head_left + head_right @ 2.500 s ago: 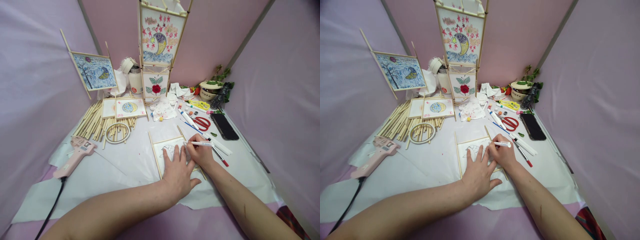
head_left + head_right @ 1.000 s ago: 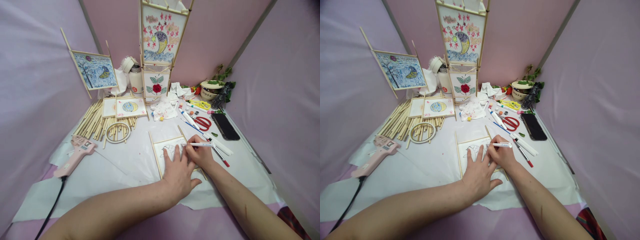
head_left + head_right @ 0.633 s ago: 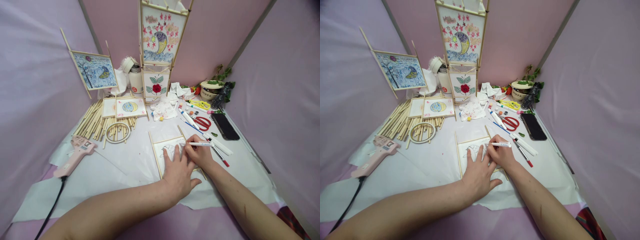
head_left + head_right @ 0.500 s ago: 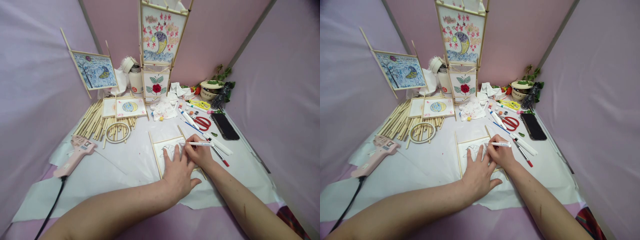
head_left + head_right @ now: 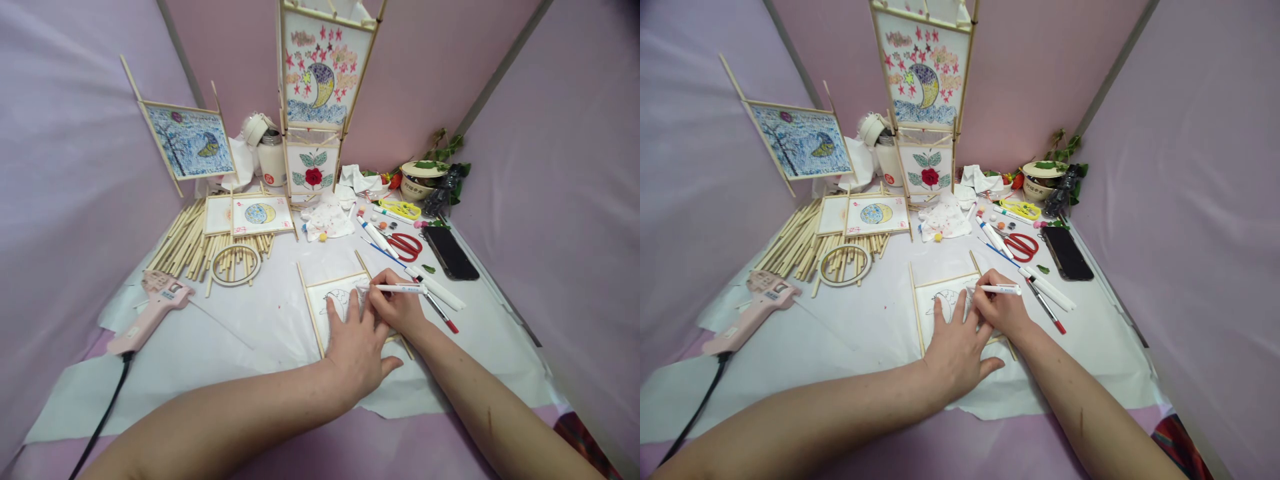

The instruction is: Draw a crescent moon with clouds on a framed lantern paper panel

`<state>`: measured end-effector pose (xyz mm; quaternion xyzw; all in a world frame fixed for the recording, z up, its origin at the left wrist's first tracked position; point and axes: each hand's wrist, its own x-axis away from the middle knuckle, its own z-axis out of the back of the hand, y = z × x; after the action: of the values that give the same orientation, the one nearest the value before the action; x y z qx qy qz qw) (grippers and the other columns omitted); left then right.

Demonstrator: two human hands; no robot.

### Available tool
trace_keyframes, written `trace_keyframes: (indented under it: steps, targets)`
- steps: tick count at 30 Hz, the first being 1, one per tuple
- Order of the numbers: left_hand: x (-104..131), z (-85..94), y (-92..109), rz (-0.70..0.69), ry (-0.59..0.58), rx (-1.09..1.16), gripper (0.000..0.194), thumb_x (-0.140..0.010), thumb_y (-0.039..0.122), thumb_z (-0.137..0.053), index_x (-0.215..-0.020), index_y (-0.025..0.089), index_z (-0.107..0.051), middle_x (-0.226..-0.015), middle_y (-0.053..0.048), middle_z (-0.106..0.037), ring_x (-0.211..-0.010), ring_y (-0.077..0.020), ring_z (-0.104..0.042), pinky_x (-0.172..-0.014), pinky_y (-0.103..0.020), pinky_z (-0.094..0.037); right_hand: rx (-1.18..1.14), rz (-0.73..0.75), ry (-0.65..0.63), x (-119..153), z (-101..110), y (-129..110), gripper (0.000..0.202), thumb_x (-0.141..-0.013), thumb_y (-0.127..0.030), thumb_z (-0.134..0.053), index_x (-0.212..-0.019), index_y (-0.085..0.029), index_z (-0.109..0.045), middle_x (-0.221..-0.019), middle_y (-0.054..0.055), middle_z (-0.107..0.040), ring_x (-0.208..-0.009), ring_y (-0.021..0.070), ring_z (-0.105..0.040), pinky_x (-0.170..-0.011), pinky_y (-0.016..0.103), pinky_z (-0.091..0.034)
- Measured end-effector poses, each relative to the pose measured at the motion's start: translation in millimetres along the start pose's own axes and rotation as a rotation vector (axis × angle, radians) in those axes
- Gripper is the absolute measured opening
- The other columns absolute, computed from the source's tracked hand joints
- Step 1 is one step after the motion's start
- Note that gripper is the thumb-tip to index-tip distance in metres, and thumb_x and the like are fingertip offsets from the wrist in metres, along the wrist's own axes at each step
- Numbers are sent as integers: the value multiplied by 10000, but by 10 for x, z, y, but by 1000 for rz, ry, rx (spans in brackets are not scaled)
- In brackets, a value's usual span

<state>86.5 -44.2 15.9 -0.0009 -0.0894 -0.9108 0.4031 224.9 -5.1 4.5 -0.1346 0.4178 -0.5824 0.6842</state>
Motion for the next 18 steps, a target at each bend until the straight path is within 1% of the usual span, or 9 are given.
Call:
trace_keyframes:
  steps: [10,18]
  targets:
    - [0,-2,6,4,1,-12,751,-879,692,-410,-1491,270,-302,-1563,-123,-252,-1435,-406,-100,-1024,-794,-111,-71,-10,-39,-2,0,-5,64,-769,-178,-558,-716,-207,-536,-556,-53,-544,-479,103,-468,-484,229,-386]
    - [-3,-7,7,-5,24,-36,736,-880,688,-410,-1481,270,-324,-1549,-115,-287,-1425,-394,-122,-1014,-806,-130,-87,-33,-55,-22,-6,-28,64,-781,-194,-552,-720,-208,-540,-555,-49,-545,-477,107,-475,-474,231,-386]
